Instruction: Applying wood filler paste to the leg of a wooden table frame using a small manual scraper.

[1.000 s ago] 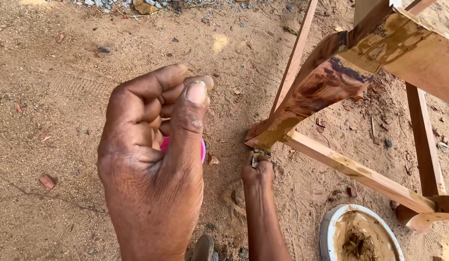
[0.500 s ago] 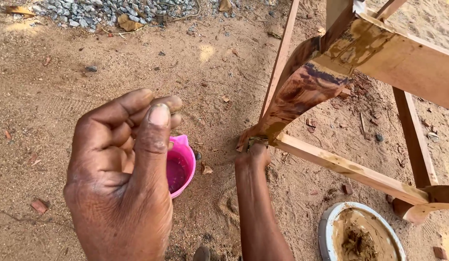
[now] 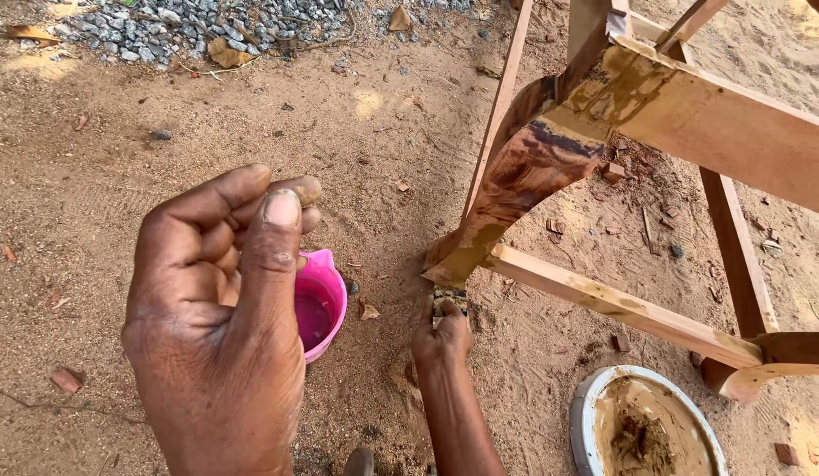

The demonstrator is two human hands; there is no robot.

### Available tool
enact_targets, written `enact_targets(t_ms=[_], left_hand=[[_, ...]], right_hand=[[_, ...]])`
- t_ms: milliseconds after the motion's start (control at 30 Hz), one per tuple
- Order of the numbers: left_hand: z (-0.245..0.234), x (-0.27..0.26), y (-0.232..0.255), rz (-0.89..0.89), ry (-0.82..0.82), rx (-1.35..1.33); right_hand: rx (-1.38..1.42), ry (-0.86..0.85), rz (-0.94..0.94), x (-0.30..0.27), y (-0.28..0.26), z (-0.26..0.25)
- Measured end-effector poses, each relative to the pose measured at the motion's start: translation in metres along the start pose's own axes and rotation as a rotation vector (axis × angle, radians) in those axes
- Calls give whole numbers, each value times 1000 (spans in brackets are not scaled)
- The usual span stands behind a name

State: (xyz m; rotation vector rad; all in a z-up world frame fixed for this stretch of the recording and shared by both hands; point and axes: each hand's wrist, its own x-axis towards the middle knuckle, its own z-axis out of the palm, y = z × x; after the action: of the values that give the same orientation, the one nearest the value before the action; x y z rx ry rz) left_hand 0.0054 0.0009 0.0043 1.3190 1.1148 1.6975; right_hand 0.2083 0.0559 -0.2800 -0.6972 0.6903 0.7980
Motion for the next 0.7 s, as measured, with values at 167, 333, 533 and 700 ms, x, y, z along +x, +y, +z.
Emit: enact_targets(t_ms=[167,333,533,700], left_hand=[[-2,0,-4,7,9,41],[-6,3,-8,5,14,8],[-9,7,-4,-78,57,80],[-12,4,-7,-64,77,58]], right_hand=[[89,58,46,17,-11,11],[217,-173,149,61,-20,38],[302,-309,158,-45,-29,62],[317,-279,162,-72,-33,53]])
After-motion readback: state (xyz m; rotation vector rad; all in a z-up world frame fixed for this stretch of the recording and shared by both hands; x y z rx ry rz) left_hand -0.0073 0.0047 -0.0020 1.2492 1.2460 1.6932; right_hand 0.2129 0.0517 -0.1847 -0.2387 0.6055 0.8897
